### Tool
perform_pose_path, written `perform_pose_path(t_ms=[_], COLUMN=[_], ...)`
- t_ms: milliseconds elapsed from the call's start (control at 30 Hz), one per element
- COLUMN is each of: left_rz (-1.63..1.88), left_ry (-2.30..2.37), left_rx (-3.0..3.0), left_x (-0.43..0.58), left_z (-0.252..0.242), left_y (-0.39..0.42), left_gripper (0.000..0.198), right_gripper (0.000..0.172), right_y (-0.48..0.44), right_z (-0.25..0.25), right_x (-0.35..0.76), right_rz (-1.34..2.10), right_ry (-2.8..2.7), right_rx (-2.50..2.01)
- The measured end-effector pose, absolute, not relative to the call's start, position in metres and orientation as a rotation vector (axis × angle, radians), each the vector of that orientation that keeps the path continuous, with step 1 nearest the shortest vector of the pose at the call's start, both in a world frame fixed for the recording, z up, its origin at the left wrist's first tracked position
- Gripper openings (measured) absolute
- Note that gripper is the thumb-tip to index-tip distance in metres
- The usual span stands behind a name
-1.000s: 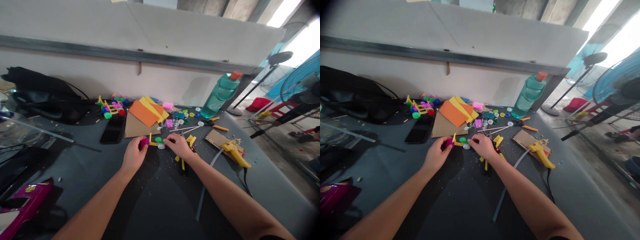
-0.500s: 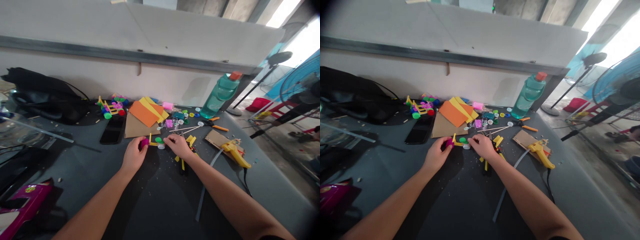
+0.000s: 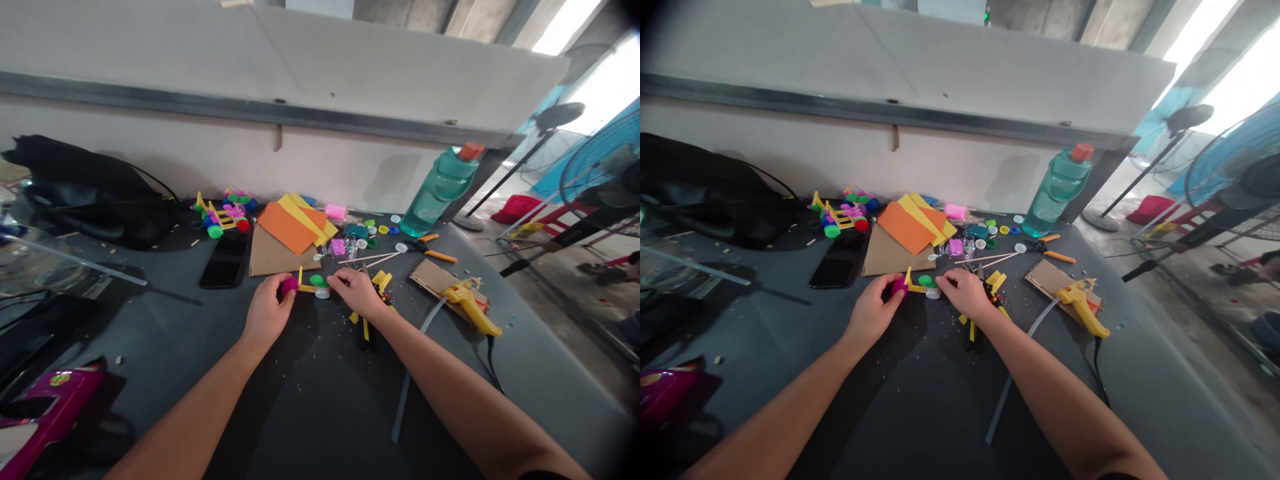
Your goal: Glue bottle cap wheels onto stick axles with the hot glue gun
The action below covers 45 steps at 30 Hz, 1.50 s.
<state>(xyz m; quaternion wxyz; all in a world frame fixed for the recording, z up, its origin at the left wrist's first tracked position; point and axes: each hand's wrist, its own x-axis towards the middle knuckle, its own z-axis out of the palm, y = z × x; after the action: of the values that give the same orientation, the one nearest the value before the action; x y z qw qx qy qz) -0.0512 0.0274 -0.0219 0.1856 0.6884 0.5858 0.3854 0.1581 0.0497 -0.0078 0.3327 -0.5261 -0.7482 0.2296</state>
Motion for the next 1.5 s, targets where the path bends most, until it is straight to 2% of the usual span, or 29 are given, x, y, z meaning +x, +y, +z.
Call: perform_pose_path(t_ms=[267,433,733,1500], left_rz=[1.077,1.092,1.094,1.098], left_ry=[1.651,1.639,1.638,1.631], left_rx=[1.94,1.95,1.956,1.946], left_x=[-0.051,-0.051,-0.052,-0.051], left_z=[-0.022,-0.023,-0.023,-0.024], left_y=[0.027,0.028,0.028,0.028], left_gripper=[0.026,0.025,0.026,0.025], right_gripper=[0.026,0.013,0.017,0.018], right_y=[0.05,0.044,0.041,0.035], right_z=[-0.009,-0.004,-0.005,0.001], right_x=[0.158,0.157,0.156,0.157], right_rz=[0.565,0.406,0.213,0.086], right_ry=[-1.947,-1.904,-2.026,-2.146], right_rx=[-1.372,-1.239,-1.064,-1.002])
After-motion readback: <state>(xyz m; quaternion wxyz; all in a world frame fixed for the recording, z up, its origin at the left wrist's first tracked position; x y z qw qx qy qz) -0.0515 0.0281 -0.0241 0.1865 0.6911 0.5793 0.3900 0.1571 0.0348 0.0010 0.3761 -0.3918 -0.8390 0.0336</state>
